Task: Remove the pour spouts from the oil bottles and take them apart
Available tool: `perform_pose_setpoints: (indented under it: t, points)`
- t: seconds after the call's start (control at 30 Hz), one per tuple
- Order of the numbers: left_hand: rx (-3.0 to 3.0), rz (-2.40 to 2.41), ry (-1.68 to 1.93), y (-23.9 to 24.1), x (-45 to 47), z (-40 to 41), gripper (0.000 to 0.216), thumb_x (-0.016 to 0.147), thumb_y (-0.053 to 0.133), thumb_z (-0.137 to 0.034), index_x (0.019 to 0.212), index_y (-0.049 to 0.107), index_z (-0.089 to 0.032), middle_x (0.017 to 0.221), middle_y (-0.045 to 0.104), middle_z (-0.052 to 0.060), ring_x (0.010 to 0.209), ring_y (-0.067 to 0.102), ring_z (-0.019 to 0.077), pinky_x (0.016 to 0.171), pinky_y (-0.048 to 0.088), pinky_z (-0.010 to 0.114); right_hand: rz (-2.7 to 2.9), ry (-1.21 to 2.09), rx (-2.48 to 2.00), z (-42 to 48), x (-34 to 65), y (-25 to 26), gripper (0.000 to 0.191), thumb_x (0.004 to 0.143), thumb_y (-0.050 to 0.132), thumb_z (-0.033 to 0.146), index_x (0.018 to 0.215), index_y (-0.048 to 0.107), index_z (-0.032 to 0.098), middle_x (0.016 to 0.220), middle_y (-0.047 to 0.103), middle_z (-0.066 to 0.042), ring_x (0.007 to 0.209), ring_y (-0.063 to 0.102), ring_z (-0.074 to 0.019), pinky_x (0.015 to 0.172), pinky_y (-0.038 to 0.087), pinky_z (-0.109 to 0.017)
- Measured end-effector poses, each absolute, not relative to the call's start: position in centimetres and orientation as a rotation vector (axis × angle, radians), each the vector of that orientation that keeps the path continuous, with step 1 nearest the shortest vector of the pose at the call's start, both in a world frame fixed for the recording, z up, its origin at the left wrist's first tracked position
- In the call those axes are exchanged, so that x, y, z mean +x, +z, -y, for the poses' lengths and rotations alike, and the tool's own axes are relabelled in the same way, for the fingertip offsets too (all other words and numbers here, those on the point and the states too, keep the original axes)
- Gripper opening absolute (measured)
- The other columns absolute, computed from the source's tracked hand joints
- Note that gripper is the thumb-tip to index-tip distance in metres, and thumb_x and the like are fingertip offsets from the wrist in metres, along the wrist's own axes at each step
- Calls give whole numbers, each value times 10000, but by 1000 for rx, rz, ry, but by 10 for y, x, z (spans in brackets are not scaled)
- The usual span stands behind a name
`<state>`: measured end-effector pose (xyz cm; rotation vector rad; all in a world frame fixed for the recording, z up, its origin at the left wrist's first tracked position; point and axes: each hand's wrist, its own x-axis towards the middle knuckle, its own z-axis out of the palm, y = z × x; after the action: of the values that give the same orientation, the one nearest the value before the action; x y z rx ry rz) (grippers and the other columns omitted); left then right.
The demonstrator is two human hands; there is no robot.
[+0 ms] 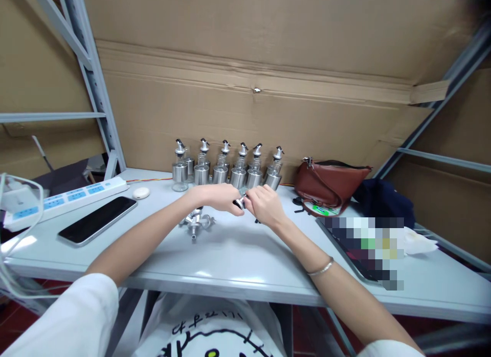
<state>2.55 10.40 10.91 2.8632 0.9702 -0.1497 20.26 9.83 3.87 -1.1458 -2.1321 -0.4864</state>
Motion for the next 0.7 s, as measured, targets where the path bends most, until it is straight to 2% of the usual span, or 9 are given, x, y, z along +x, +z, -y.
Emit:
perform_pose_setpoints:
  t: [0.07, 0.13, 0.23, 0.3, 0.43, 0.53, 0.7]
  points:
    - [2925, -945, -87, 109, 25, -107, 116, 774, 547, -283, 767, 552, -168, 660, 555, 14, 574, 505, 143, 481, 275, 251, 1917, -300, -1201, -97, 209, 42, 498, 935, 127, 364, 592, 454, 212, 558, 525, -45, 555, 467, -159, 606, 324, -288]
    - [2974, -975, 32, 111, 22, -113, 110, 795, 555, -276, 829, 536, -173, 754, 582, 28, 653, 528, 156, 528, 306, 243, 1682, -168, -1254, -96, 217, 48, 510, 934, 87, 373, 593, 432, 214, 550, 505, -34, 540, 465, -149, 580, 331, -272]
    - [2936, -1105, 57, 114, 12, -122, 186, 808, 549, -343, 880, 521, -175, 832, 595, 49, 728, 537, 174, 574, 320, 241, 1586, -85, -1283, -102, 229, 55, 364, 888, 297, 416, 661, 480, 199, 584, 522, -19, 557, 471, -139, 574, 347, -249]
    - [2861, -1208, -14, 117, 5, -126, 239, 786, 562, -341, 953, 500, -182, 890, 595, 56, 765, 541, 184, 575, 320, 237, 1625, -29, -1341, -111, 237, 54, 247, 828, 422, 375, 705, 519, 185, 623, 559, -16, 577, 491, -134, 583, 365, -236]
    - [2714, -1315, -57, 120, -3, -130, 424, 760, 565, -402, 1091, 419, -181, 1000, 582, 83, 796, 549, 199, 576, 340, 244, 1836, 79, -1599, -129, 246, 42, 125, 759, 486, 218, 738, 596, 163, 712, 663, -42, 665, 589, -153, 648, 418, -233]
    - [2687, -1322, -50, 121, -5, -131, 490, 749, 558, -459, 1117, 390, -183, 1047, 574, 98, 804, 552, 204, 583, 347, 250, 1925, 90, -1680, -135, 250, 33, 142, 715, 511, 120, 768, 638, 154, 760, 700, -53, 708, 631, -159, 671, 441, -226]
    - [2687, -1349, -84, 121, -7, -133, 472, 742, 549, -462, 1103, 397, -199, 1060, 571, 91, 827, 551, 205, 597, 349, 248, 2060, 29, -1700, -139, 255, 25, 268, 676, 479, 5, 754, 689, 152, 787, 716, -65, 774, 647, -177, 726, 448, -235]
